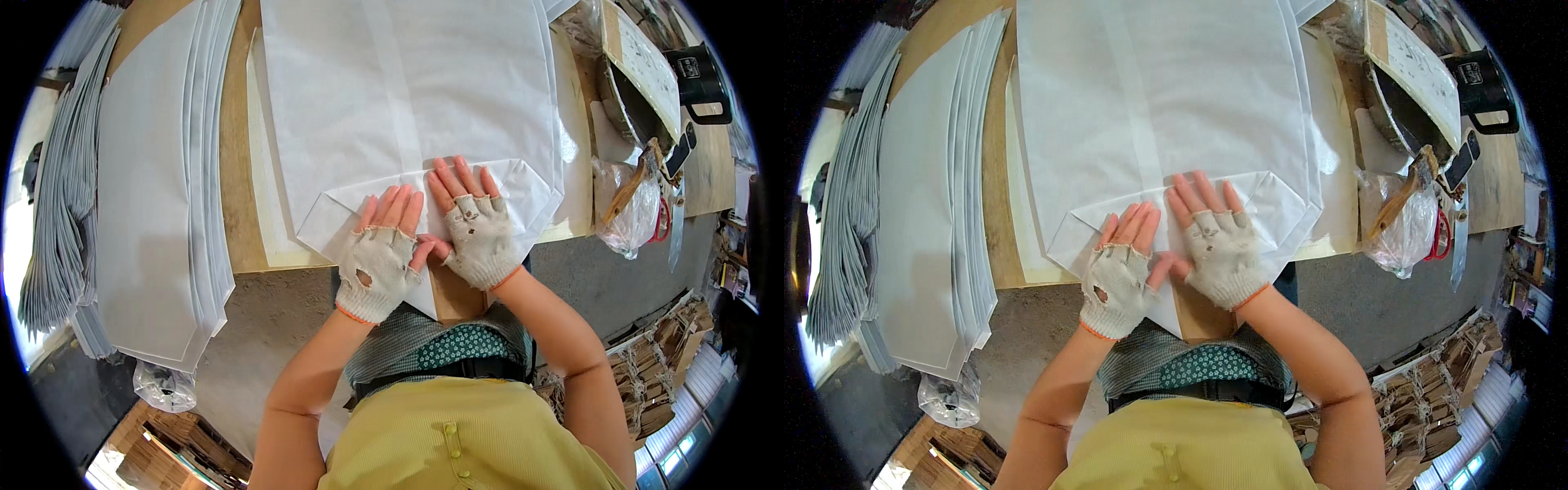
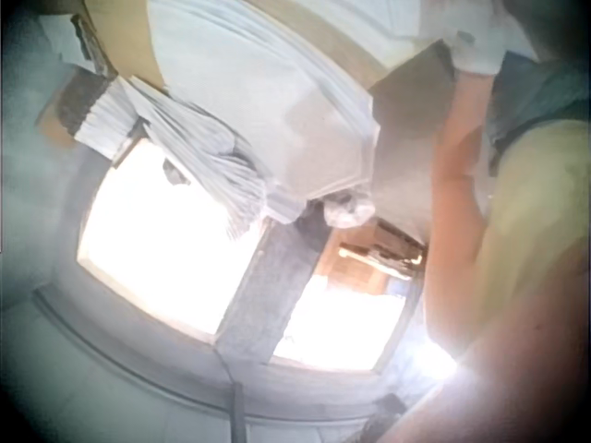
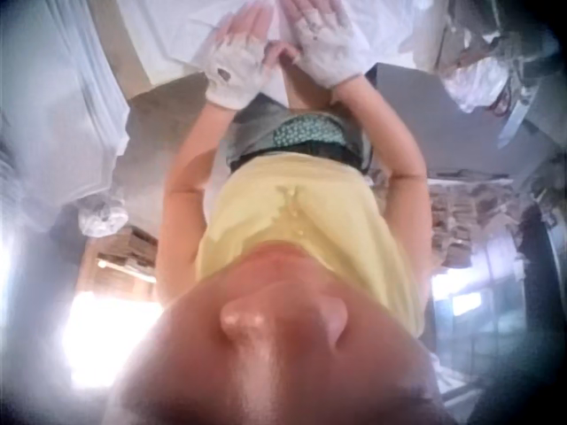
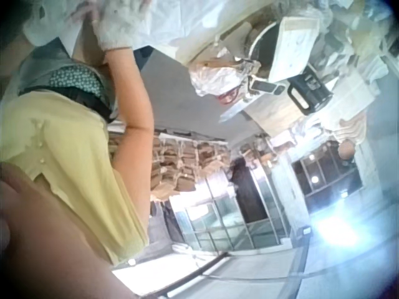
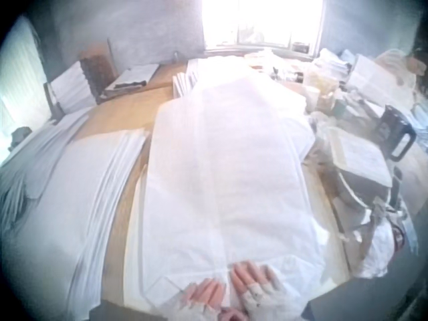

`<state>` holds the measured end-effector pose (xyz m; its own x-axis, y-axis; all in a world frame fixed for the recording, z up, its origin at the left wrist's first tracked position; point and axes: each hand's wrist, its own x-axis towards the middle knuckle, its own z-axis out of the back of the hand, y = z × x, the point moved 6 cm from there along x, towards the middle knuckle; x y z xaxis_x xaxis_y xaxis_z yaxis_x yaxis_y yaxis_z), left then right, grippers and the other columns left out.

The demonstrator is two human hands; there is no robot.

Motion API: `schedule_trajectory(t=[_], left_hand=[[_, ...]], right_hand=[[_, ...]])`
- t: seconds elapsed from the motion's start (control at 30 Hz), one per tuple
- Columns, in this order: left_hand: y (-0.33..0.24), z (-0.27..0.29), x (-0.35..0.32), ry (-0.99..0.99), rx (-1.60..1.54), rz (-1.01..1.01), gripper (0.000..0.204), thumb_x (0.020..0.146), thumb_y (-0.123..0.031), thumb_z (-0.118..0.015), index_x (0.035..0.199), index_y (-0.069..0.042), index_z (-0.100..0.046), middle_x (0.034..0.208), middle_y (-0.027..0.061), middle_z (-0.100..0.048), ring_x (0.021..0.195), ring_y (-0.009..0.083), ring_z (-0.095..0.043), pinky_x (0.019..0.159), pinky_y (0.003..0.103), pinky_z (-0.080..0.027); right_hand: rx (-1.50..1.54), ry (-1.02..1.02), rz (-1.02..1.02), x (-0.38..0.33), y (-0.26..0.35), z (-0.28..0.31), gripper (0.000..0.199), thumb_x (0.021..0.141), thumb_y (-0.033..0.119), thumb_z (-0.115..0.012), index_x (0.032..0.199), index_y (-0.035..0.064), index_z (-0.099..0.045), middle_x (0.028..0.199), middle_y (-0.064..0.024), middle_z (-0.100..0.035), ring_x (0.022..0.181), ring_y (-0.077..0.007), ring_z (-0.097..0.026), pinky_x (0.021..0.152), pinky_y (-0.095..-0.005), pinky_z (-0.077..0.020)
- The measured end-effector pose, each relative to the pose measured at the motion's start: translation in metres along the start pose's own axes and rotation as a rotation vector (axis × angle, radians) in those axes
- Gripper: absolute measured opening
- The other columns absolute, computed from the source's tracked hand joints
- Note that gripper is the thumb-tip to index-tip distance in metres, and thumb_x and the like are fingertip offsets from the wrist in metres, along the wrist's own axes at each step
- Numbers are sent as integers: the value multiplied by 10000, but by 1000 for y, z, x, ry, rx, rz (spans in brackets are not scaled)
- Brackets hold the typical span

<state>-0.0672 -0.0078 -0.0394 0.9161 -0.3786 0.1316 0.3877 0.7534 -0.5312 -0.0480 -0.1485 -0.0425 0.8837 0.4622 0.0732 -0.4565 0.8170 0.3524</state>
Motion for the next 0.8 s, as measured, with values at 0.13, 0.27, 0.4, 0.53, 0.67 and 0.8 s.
schedule_trajectory(t=[0.13, 0.27, 0.4, 0.53, 0.67, 0.8], left_hand=[[-2, 2, -2, 9, 26, -11, 660, 837, -169, -715, 1413, 18, -454, 1413, 190, -516, 1329, 325, -489, 1135, 468, -330], [-6, -2, 8, -21, -55, 3, 733, 806, -190, -740, 1437, 19, -431, 1438, 192, -496, 1341, 329, -478, 1146, 457, -315], [-4, 2, 4, 21, 5, 31, 726, 807, -210, -739, 1432, 8, -444, 1441, 191, -496, 1353, 330, -464, 1158, 452, -294], [-17, -9, 10, -36, 11, 41, 692, 826, -239, -720, 1428, -16, -461, 1438, 178, -506, 1361, 314, -459, 1164, 449, -286], [-2, 9, 2, 45, 72, 97, 650, 839, -214, -699, 1418, -25, -475, 1429, 181, -514, 1361, 314, -458, 1175, 456, -264], [14, 26, -24, 0, 187, 168, 597, 876, -262, -630, 1393, -1, -486, 1475, 143, -473, 1396, 289, -398, 1195, 463, -227]], right_hand=[[-26, -8, -26, -4, -3, 1, 768, 800, 338, -703, 1439, 3, -440, 1543, -96, -380, 1462, -278, -296, 1215, -454, -179], [48, -22, -58, -4, 6, -6, 703, 832, 289, -675, 1434, 7, -446, 1557, -91, -361, 1469, -267, -284, 1213, -468, -177], [-9, -39, -104, -14, -16, 9, 653, 849, 251, -647, 1438, 42, -459, 1539, -100, -394, 1458, -283, -314, 1203, -482, -195], [-22, -99, -127, -8, -4, -8, 610, 876, 232, -625, 1432, 41, -466, 1539, -98, -399, 1456, -277, -320, 1199, -478, -206], [-102, -47, -101, -18, -31, 9, 591, 926, 251, -585, 1465, 62, -430, 1562, -100, -362, 1456, -269, -319, 1205, -454, -197], [-130, -138, -330, -63, -113, 25, 576, 942, 276, -580, 1475, 122, -425, 1561, -86, -365, 1443, -267, -336, 1184, -427, -267]])
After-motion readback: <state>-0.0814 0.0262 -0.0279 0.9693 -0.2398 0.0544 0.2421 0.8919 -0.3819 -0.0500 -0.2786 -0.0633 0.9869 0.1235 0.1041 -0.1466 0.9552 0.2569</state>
